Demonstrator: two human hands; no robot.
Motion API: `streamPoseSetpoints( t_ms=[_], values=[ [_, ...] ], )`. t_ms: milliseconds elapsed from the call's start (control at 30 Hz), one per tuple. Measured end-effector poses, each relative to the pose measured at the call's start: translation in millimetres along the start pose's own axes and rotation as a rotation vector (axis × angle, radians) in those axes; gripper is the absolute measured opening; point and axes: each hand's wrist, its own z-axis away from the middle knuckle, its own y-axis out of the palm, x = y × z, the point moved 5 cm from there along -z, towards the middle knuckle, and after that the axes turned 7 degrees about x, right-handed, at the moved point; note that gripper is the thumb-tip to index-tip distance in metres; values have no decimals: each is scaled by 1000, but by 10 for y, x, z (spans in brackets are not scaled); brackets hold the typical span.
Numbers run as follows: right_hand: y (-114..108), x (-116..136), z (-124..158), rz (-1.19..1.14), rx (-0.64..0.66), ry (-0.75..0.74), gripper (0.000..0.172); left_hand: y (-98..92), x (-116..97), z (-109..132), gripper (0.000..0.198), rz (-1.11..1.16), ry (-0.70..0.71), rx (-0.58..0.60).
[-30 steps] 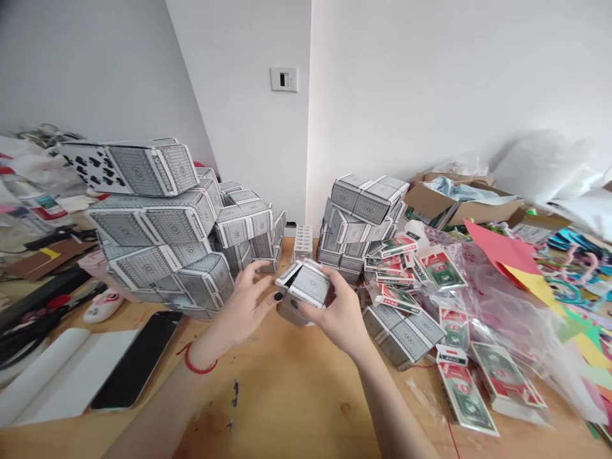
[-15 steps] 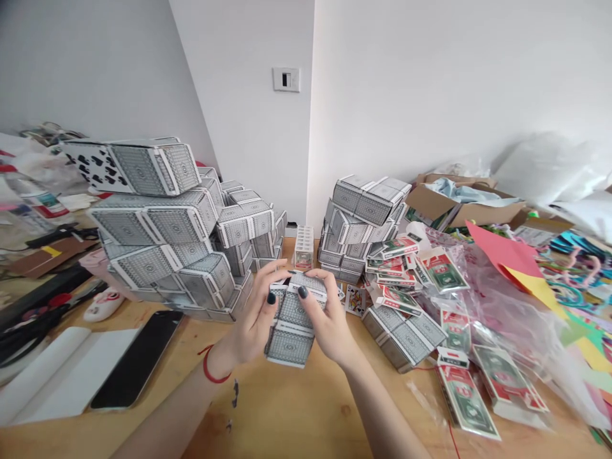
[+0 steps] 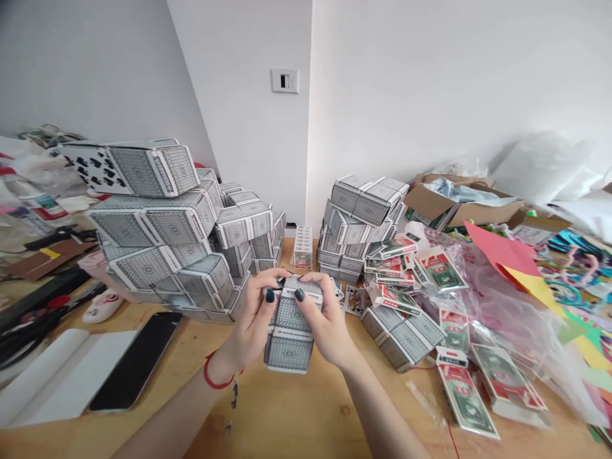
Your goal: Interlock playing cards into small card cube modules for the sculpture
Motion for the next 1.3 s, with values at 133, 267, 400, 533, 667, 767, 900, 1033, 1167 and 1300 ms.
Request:
streamPoseSetpoints(
  t_ms=[133,267,400,533,667,767,900,1033,1167,1300],
  values=[
    [16,15,2,-13,20,-1,23,1,3,5,14,3,-11,-4],
    [27,15,-3,-36,38,16,26,7,12,8,14,-8,-30,-13],
    [34,6,-11,-57,45,16,25,15,14,14,14,6,-49,-16],
    [41,-5,-13,-59,53,21,25,18,-6,25,13,-18,-67,-20],
    [34,-29,-8,-45,40,24,25,27,-20,30,15,-67,-119,-2],
    [21,-53,-11,-40,21,22,24,41,-10,31,15,-97,-141,34],
    [14,-72,-21,-66,27,41,22,42,18,34,11,-149,-72,71],
    [12,-70,-32,-112,50,59,21,37,0,45,13,-231,73,96],
    [12,-61,-40,-117,64,65,20,52,-41,49,25,-312,114,120],
    [11,-23,-29,-91,60,50,17,75,-72,55,29,-282,96,148]
  ],
)
